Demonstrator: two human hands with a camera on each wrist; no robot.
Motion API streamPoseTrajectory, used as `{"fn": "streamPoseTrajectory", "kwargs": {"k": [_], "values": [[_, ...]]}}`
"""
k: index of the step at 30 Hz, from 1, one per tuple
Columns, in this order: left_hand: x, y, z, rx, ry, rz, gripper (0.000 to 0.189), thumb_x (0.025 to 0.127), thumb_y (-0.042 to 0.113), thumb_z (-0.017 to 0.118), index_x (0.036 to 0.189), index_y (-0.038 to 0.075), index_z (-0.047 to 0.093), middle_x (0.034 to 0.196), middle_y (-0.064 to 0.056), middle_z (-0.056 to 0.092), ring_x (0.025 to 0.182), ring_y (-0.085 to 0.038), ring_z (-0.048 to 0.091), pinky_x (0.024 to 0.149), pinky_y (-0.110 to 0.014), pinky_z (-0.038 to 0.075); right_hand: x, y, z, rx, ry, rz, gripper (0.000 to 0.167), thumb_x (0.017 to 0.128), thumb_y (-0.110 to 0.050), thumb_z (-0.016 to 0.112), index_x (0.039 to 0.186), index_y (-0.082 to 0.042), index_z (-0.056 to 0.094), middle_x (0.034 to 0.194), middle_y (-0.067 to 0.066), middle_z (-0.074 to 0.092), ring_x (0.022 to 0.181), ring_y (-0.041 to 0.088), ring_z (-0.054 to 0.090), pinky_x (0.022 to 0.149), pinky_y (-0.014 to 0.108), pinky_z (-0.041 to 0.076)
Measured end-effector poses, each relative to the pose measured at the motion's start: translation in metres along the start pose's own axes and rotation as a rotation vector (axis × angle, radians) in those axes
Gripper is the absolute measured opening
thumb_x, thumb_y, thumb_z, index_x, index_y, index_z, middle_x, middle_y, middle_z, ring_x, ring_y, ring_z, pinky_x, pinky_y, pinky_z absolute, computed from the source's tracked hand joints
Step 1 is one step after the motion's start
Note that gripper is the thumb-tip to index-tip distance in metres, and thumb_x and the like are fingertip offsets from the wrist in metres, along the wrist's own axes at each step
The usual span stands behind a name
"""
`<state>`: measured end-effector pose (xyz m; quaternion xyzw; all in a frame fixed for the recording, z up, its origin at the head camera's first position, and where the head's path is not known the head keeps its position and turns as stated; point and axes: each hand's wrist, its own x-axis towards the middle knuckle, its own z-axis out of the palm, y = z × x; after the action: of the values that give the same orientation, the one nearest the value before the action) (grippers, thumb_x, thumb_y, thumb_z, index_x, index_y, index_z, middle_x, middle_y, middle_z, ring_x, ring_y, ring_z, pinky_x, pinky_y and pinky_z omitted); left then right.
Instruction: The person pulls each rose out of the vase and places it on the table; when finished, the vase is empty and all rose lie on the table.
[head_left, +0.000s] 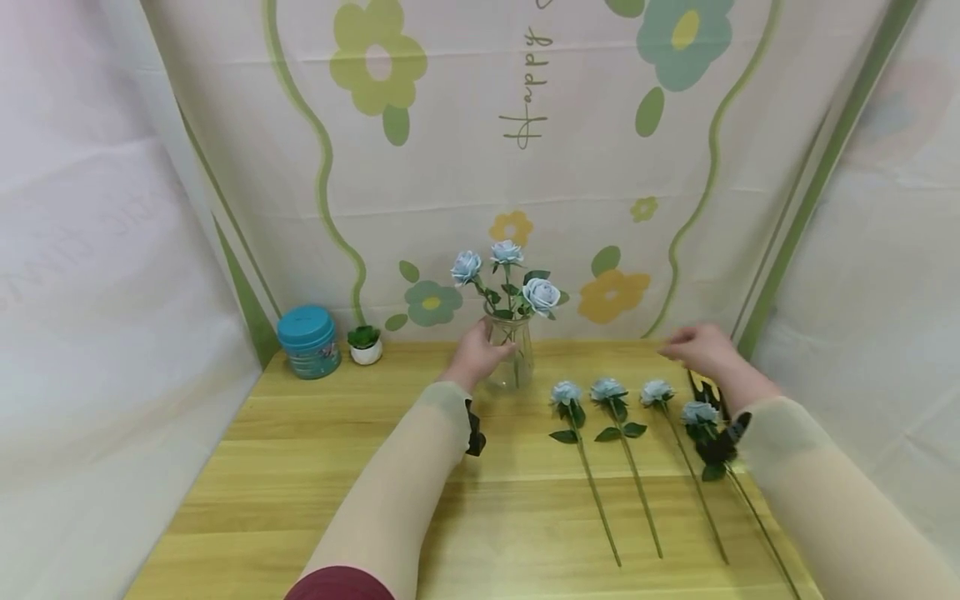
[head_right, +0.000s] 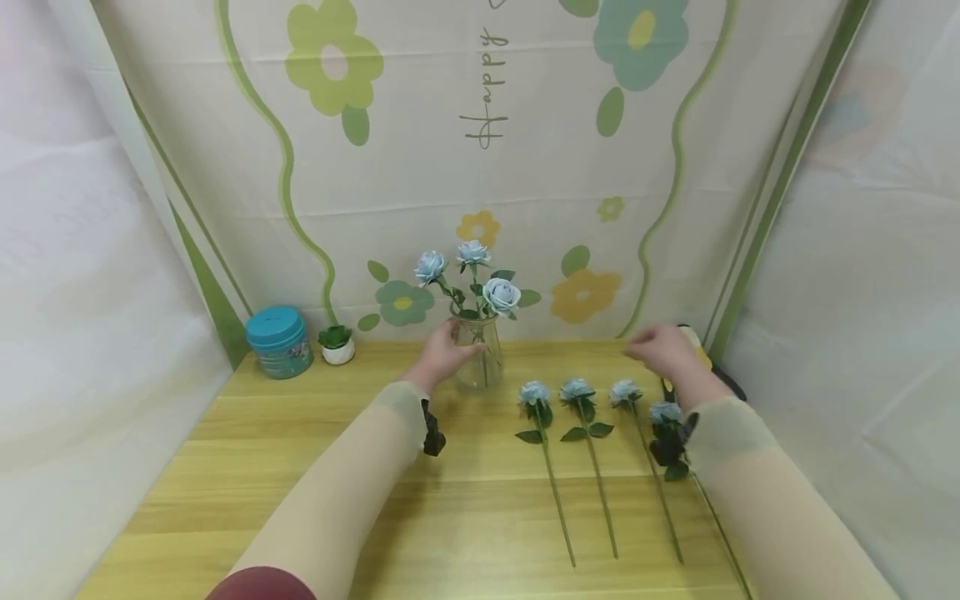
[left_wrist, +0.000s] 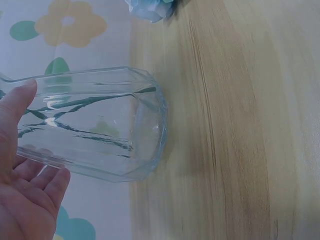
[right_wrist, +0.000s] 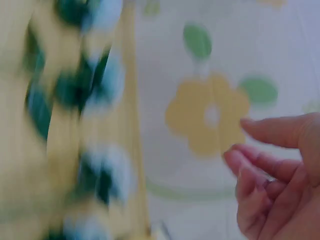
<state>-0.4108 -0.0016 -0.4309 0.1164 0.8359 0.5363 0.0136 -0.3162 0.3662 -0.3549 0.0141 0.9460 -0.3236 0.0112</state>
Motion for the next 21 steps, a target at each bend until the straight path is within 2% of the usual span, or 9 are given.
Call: {"fn": "streamPoseTrajectory", "kwargs": {"k": [2, 7, 10, 13, 16, 21], "values": [[0.001, -0.001, 0.0, 0.018, 0.001, -0.002, 0.083, 0.087, 0.039, 0.076, 0.156, 0.02, 0.032, 0.158, -0.006, 0.032, 0.143, -0.026, 0.03, 0.114, -0.043, 0.029, 0.012, -0.024, 0.017, 0.089, -0.002, -0.049, 0.049, 0.097, -0.031, 0.064, 0.129, 0.005, 0.056, 0.122, 0.026, 0.059, 0.107, 0.04, 0.058, 0.087, 0.049, 0.053], [0.004, -0.003, 0.002, 0.029, 0.009, 0.005, 0.083, 0.087, 0.039, 0.076, 0.155, 0.02, 0.033, 0.157, -0.006, 0.033, 0.142, -0.025, 0.031, 0.113, -0.041, 0.031, 0.036, -0.079, 0.068, 0.287, -0.024, -0.124, 0.063, 0.093, -0.026, 0.071, 0.143, 0.002, 0.044, 0.136, 0.026, 0.05, 0.122, 0.04, 0.049, 0.1, 0.052, 0.045], [0.006, -0.004, 0.003, 0.03, 0.015, 0.012, 0.082, 0.087, 0.038, 0.077, 0.154, 0.018, 0.035, 0.156, -0.008, 0.035, 0.142, -0.026, 0.033, 0.113, -0.042, 0.032, 0.047, -0.101, 0.098, 0.347, -0.022, -0.136, 0.078, 0.09, -0.026, 0.075, 0.149, 0.001, 0.033, 0.146, 0.025, 0.041, 0.132, 0.04, 0.041, 0.105, 0.054, 0.039], [0.006, -0.004, 0.004, 0.042, 0.02, 0.023, 0.083, 0.086, 0.041, 0.077, 0.154, 0.017, 0.036, 0.156, -0.008, 0.036, 0.141, -0.026, 0.034, 0.112, -0.043, 0.032, 0.056, -0.115, 0.125, 0.398, -0.009, -0.123, 0.09, 0.087, -0.028, 0.078, 0.154, -0.004, 0.025, 0.153, 0.023, 0.033, 0.138, 0.04, 0.033, 0.107, 0.055, 0.037], [0.006, -0.005, 0.004, 0.051, 0.025, 0.035, 0.085, 0.086, 0.042, 0.077, 0.154, 0.014, 0.035, 0.156, -0.01, 0.036, 0.141, -0.027, 0.033, 0.112, -0.042, 0.032, 0.063, -0.124, 0.147, 0.457, 0.004, -0.105, 0.095, 0.084, -0.03, 0.081, 0.156, -0.006, 0.024, 0.156, 0.021, 0.031, 0.141, 0.039, 0.03, 0.108, 0.054, 0.035], [0.006, -0.006, 0.002, 0.052, 0.034, 0.06, 0.082, 0.088, 0.029, 0.077, 0.153, 0.004, 0.033, 0.154, -0.017, 0.036, 0.14, -0.031, 0.034, 0.112, -0.039, 0.032, 0.071, -0.136, 0.172, 0.564, 0.034, -0.139, 0.085, 0.08, -0.026, 0.085, 0.149, -0.007, 0.04, 0.149, 0.018, 0.042, 0.136, 0.035, 0.038, 0.109, 0.049, 0.035]]}}
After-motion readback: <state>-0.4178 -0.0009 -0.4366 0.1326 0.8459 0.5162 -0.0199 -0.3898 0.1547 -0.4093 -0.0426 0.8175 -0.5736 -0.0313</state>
